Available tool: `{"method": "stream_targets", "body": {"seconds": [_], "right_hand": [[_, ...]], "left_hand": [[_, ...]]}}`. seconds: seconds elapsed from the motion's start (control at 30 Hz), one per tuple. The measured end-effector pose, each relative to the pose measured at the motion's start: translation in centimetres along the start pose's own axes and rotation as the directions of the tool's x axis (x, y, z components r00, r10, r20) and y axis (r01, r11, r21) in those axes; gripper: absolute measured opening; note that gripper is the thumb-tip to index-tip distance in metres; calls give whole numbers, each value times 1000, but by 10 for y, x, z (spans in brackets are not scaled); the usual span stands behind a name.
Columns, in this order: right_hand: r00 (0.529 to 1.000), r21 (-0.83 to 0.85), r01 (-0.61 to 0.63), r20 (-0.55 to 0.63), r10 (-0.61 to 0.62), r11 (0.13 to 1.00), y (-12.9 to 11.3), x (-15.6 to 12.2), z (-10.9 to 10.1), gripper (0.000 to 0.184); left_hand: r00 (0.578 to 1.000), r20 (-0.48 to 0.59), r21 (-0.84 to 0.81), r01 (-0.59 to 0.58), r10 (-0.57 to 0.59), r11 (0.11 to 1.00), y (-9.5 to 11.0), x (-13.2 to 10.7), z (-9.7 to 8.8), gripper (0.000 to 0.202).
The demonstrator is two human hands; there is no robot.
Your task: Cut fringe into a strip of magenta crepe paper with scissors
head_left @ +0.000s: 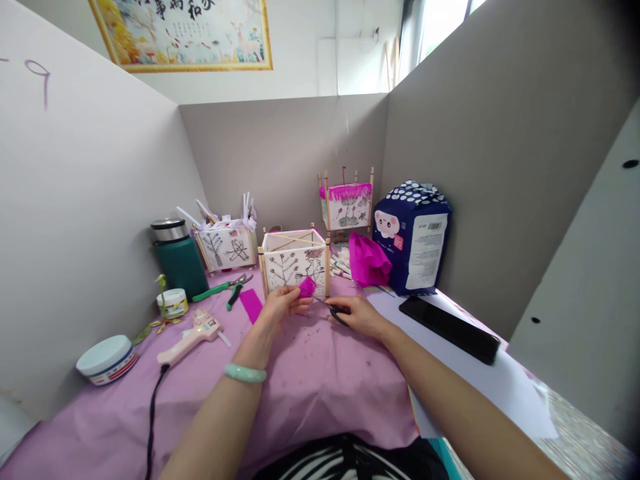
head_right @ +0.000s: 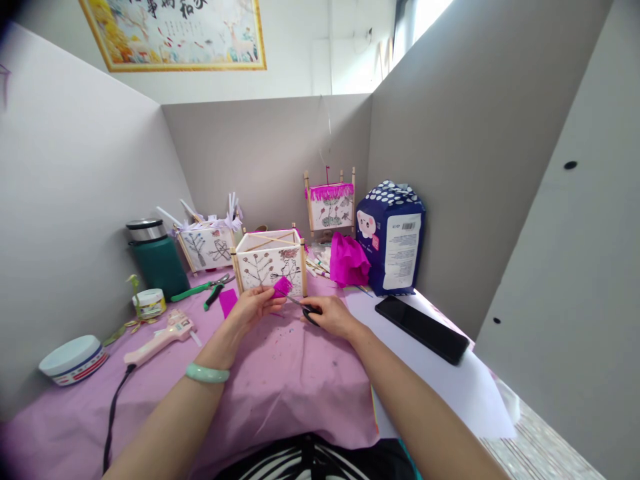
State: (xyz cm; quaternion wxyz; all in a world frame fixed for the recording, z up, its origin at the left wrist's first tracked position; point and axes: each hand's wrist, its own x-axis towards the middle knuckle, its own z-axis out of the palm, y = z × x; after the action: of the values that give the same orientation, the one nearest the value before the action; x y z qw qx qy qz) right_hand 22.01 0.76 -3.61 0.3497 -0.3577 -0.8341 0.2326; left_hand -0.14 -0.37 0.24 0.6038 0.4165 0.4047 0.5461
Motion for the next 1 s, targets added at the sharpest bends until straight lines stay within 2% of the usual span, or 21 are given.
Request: {"method": "stream_targets", "body": {"seconds": [0.33,0.67,1.0], "right_hand": [[999,1,-35,-16,35,999,2,0,1,41],[1000,-1,-15,0,15,1000,-3,-1,-1,41],[1000,-38,-12,5,12,999,-9,-1,-3,40]], "left_hand": [[998,-56,-34,-31,29,999,0,3,-3,6],[995,-85,-48,-46,42,998,0,3,-4,9],[999,-43,-22,-25,24,999,-2,4,-3,5]]}}
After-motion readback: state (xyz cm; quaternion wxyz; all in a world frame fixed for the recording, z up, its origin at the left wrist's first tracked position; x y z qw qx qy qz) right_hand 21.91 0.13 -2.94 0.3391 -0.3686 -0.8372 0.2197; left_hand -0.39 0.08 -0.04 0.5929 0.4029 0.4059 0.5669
